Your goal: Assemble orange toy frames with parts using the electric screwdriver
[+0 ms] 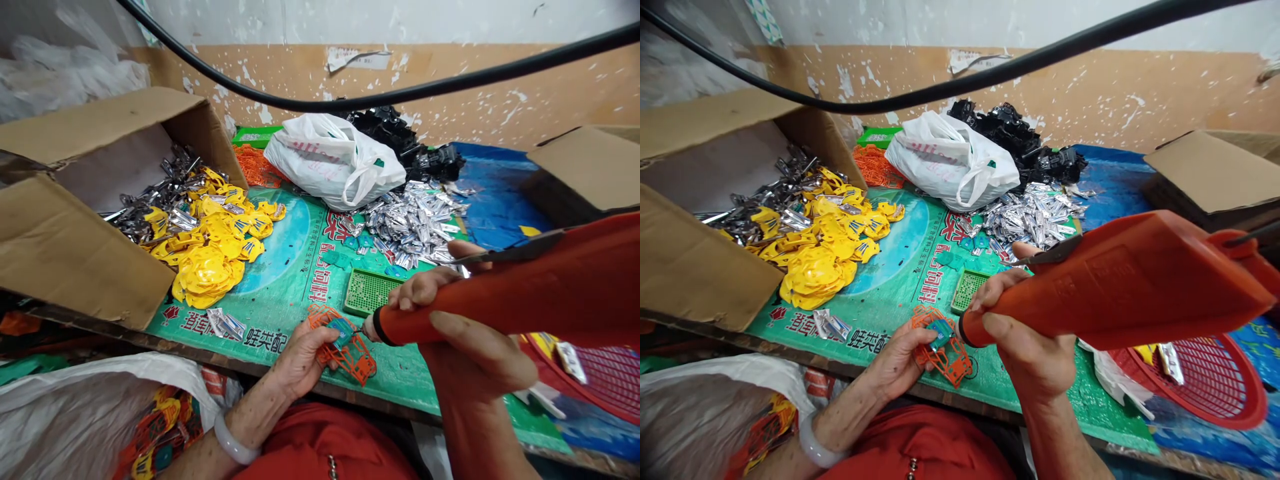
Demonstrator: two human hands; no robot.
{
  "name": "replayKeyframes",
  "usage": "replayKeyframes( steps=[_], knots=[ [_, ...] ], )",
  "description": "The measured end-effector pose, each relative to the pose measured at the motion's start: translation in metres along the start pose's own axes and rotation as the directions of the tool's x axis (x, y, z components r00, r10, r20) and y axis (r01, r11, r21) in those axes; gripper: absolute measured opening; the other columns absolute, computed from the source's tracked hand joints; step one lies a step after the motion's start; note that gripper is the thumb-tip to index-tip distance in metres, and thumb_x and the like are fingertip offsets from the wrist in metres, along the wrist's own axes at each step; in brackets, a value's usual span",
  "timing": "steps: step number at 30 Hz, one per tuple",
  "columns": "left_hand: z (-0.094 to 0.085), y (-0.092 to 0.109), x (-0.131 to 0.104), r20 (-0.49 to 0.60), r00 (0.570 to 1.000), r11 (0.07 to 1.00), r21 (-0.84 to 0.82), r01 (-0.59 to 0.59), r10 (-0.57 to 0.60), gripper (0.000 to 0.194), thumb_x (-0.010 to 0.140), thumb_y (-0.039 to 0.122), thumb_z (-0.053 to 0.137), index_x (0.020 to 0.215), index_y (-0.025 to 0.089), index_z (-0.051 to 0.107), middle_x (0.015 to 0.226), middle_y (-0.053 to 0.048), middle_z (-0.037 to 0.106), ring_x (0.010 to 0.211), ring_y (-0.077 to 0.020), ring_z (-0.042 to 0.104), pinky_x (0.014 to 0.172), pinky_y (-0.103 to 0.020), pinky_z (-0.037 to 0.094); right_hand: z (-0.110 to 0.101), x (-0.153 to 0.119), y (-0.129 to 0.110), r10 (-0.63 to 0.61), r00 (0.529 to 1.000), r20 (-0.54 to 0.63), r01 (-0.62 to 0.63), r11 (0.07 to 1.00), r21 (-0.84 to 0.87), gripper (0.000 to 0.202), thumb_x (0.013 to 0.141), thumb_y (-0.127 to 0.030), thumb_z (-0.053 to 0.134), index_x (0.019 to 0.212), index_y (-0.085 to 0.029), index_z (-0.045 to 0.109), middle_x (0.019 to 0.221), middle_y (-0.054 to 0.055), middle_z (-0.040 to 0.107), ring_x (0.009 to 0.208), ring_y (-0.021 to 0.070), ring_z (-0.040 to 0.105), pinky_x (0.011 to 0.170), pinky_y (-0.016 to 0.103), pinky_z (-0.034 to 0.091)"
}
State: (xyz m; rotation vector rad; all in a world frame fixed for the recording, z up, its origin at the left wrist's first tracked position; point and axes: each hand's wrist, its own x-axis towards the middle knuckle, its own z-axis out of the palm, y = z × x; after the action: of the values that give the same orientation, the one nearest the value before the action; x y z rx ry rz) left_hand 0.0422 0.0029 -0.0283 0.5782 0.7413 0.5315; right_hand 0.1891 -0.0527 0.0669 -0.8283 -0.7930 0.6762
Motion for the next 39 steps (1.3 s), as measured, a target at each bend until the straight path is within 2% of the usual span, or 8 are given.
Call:
replayKeyframes(
  steps=[8, 15, 25, 34, 39],
  knots=[
    [-0.002, -0.002, 0.000, 0.059, 0.998, 1.000, 0.005, -0.003, 0.003, 0.015, 0.068, 0.017, 0.067, 0.082, 0.012, 0.064, 0.066, 0.001, 0.059, 0.047, -0.0076, 0.050, 0.034, -0.016, 0.038, -0.001, -0.003, 0.000, 0.010, 1.000, 0.011, -0.010, 1.000, 0.009, 0.045, 0.066, -0.021, 0.074, 0.109, -0.029, 0.060, 0.070, -0.003, 0.059, 0.062, 0.0147, 0.057, 0.064, 0.034, 0.051],
    [-0.002, 0.001, -0.003, 0.057, 0.998, 1.000, 0.007, 0.024, -0.024, 0.016, 0.067, 0.018, 0.070, 0.081, 0.011, 0.066, 0.063, 0.001, 0.059, 0.047, -0.0072, 0.051, 0.036, -0.016, 0.039, 0.000, -0.006, 0.000, 0.011, 1.000, 0.008, -0.011, 0.999, -0.037, 0.049, 0.068, -0.020, 0.073, 0.113, -0.029, 0.057, 0.071, -0.004, 0.060, 0.064, 0.0143, 0.058, 0.066, 0.033, 0.051],
    [-0.003, 0.003, -0.004, 0.014, 0.996, 0.996, 0.025, 0.082, -0.083, 0.026, 0.060, 0.023, 0.075, 0.082, 0.011, 0.067, 0.065, 0.000, 0.060, 0.050, -0.0092, 0.053, 0.039, -0.019, 0.037, -0.009, -0.011, 0.007, 0.049, 0.995, 0.082, -0.045, 0.998, -0.051, 0.051, 0.073, -0.022, 0.072, 0.118, -0.032, 0.052, 0.078, -0.004, 0.062, 0.069, 0.0137, 0.059, 0.074, 0.034, 0.049],
    [-0.002, 0.002, -0.004, 0.005, 0.999, 0.998, 0.026, 0.053, -0.054, 0.027, 0.060, 0.024, 0.076, 0.082, 0.011, 0.069, 0.067, 0.000, 0.061, 0.053, -0.0091, 0.052, 0.042, -0.019, 0.036, -0.005, -0.014, 0.009, 0.031, 0.995, 0.099, -0.029, 0.999, -0.021, 0.043, 0.071, -0.021, 0.073, 0.109, -0.030, 0.055, 0.074, -0.004, 0.061, 0.068, 0.0150, 0.058, 0.072, 0.036, 0.049],
    [-0.002, -0.001, -0.003, 0.040, 0.999, 1.000, 0.027, 0.015, -0.016, 0.031, 0.062, 0.027, 0.076, 0.088, 0.010, 0.070, 0.073, -0.002, 0.064, 0.056, -0.0095, 0.053, 0.041, -0.019, 0.036, -0.007, -0.003, 0.001, -0.060, 0.996, 0.063, 0.058, 0.998, 0.036, 0.035, 0.067, -0.014, 0.069, 0.098, -0.028, 0.060, 0.070, -0.004, 0.062, 0.064, 0.0147, 0.058, 0.068, 0.035, 0.050]
  ],
)
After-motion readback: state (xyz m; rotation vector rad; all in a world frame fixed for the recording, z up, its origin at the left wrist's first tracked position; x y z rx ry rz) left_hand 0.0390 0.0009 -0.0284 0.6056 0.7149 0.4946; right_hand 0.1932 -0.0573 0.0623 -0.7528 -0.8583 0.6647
